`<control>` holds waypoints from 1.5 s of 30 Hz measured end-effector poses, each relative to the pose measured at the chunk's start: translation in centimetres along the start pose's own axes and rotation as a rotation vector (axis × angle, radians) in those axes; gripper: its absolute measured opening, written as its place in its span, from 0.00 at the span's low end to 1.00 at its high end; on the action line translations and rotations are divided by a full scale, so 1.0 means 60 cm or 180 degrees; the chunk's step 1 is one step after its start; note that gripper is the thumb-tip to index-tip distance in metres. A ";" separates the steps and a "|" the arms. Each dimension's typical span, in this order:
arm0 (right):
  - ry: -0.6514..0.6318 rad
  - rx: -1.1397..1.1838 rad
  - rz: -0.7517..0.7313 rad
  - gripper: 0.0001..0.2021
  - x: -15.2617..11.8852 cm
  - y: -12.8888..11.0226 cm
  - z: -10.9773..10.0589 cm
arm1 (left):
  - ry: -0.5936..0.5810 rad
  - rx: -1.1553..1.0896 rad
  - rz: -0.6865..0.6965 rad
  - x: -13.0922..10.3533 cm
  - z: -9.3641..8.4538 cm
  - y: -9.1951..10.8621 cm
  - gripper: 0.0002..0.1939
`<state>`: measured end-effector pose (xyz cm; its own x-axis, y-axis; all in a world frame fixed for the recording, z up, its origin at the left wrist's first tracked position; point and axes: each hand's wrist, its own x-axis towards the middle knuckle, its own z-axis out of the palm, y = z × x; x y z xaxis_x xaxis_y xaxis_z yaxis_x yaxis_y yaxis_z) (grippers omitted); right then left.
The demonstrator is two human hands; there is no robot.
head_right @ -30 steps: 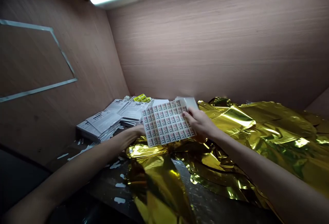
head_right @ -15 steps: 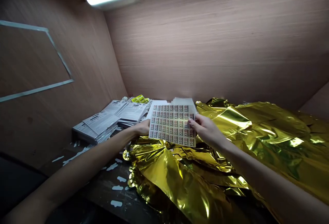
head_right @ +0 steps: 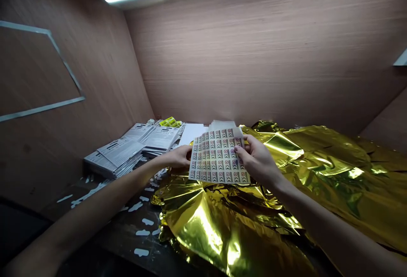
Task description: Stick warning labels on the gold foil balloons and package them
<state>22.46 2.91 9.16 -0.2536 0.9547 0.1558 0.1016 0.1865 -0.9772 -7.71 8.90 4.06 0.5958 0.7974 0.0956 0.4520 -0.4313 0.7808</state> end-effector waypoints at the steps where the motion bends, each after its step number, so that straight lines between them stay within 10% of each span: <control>1: 0.0049 -0.0012 -0.0020 0.15 -0.001 -0.004 0.000 | 0.0044 0.0104 -0.0001 -0.002 -0.002 0.002 0.27; 12: 0.1593 -0.0002 -0.1007 0.10 0.026 -0.072 -0.081 | 0.0200 0.0460 -0.0275 -0.029 -0.025 -0.009 0.40; 29: 0.1423 0.0629 -0.0850 0.12 0.040 -0.074 -0.068 | 0.0568 -0.0091 -0.0929 -0.039 -0.006 0.006 0.36; 35: 0.0107 0.0313 -0.0311 0.11 0.032 -0.058 -0.057 | 0.1800 -0.0032 -0.0337 -0.049 -0.024 0.060 0.21; 40: -0.0575 0.0173 -0.0138 0.13 0.018 -0.037 -0.006 | 0.2720 0.0447 0.1123 -0.067 0.001 0.137 0.16; 45: -0.0992 0.0025 -0.0345 0.12 -0.019 -0.021 0.061 | 0.2546 0.1843 0.2122 -0.075 0.030 0.182 0.20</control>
<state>19.11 0.71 9.70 -0.5448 0.8122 0.2085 0.0507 0.2802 -0.9586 -4.29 -0.17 11.05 0.3367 0.2920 0.8952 0.5651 -0.8231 0.0559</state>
